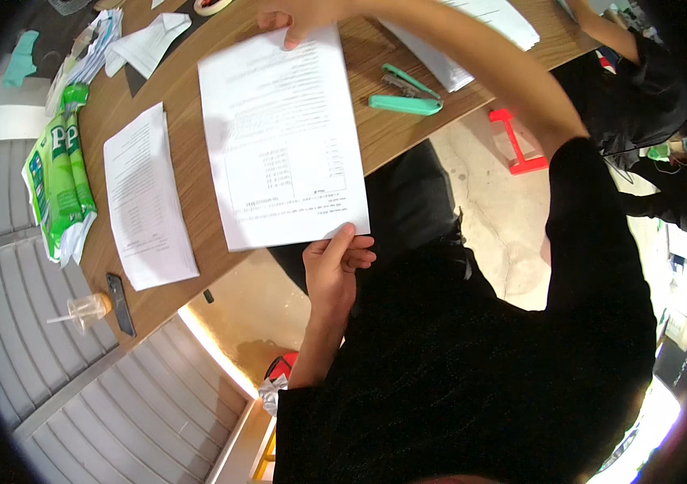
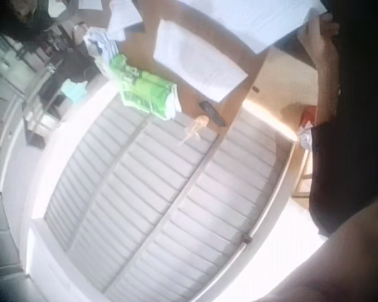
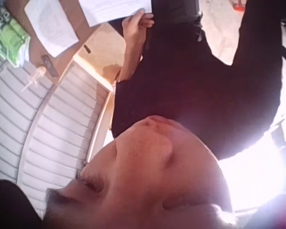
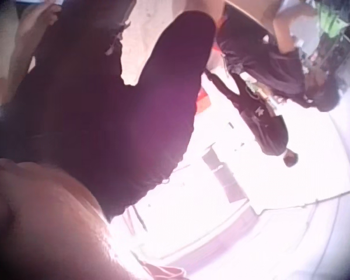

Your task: The person organizes and staples sets of printed papers by hand using a small stapler. The person aligns the edges of multiple sheets of paper, staples them together in the corner, and places the completed sets into a large stack on the table.

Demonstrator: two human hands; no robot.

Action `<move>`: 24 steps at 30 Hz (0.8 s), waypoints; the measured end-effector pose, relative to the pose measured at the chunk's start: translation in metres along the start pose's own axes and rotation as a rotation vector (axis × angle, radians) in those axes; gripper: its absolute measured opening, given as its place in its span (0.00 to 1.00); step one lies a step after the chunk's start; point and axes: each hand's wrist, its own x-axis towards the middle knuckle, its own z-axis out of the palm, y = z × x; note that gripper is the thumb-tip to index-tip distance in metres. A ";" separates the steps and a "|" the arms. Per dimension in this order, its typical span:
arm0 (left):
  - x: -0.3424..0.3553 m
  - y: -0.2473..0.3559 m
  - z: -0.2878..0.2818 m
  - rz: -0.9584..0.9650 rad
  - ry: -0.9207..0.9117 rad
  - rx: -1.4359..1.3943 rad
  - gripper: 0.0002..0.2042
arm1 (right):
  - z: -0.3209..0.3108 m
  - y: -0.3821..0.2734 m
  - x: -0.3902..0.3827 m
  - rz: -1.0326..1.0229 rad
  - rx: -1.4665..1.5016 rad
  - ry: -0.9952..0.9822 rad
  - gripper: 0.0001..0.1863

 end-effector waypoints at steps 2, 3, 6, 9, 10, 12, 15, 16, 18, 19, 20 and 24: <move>0.007 -0.008 0.010 0.049 0.036 -0.151 0.08 | -0.005 -0.043 -0.031 0.188 -0.343 0.198 0.14; 0.010 -0.011 0.013 0.049 0.043 -0.170 0.08 | -0.007 -0.078 -0.053 0.362 -0.115 0.257 0.15; 0.021 -0.012 0.031 0.045 0.047 -0.275 0.07 | 0.014 -0.127 -0.146 0.520 -0.155 0.385 0.18; 0.026 -0.014 0.039 0.040 0.054 -0.285 0.06 | 0.046 -0.148 -0.165 0.606 -0.241 0.443 0.19; 0.028 -0.011 0.043 0.047 0.040 -0.269 0.06 | 0.052 -0.151 -0.165 0.623 -0.241 0.437 0.19; 0.030 -0.008 0.048 0.034 0.031 -0.253 0.06 | 0.062 -0.157 -0.159 0.697 -0.321 0.454 0.20; 0.036 -0.009 0.049 0.025 0.038 -0.298 0.06 | 0.065 -0.162 -0.166 0.718 -0.184 0.409 0.22; 0.040 -0.013 0.046 0.072 0.032 -0.377 0.07 | 0.065 -0.172 -0.167 0.699 -0.180 0.402 0.22; 0.040 -0.011 0.056 0.119 0.035 -0.364 0.07 | 0.055 -0.214 -0.186 0.947 0.546 0.538 0.22; 0.037 -0.012 0.062 0.152 0.057 -0.333 0.07 | 0.062 -0.230 -0.201 1.031 0.901 0.577 0.23; 0.037 -0.013 0.067 0.160 0.070 -0.307 0.05 | 0.064 -0.246 -0.204 1.075 1.098 0.535 0.23; 0.044 -0.029 0.070 0.207 0.063 -0.289 0.04 | 0.073 -0.261 -0.200 1.160 1.402 0.429 0.20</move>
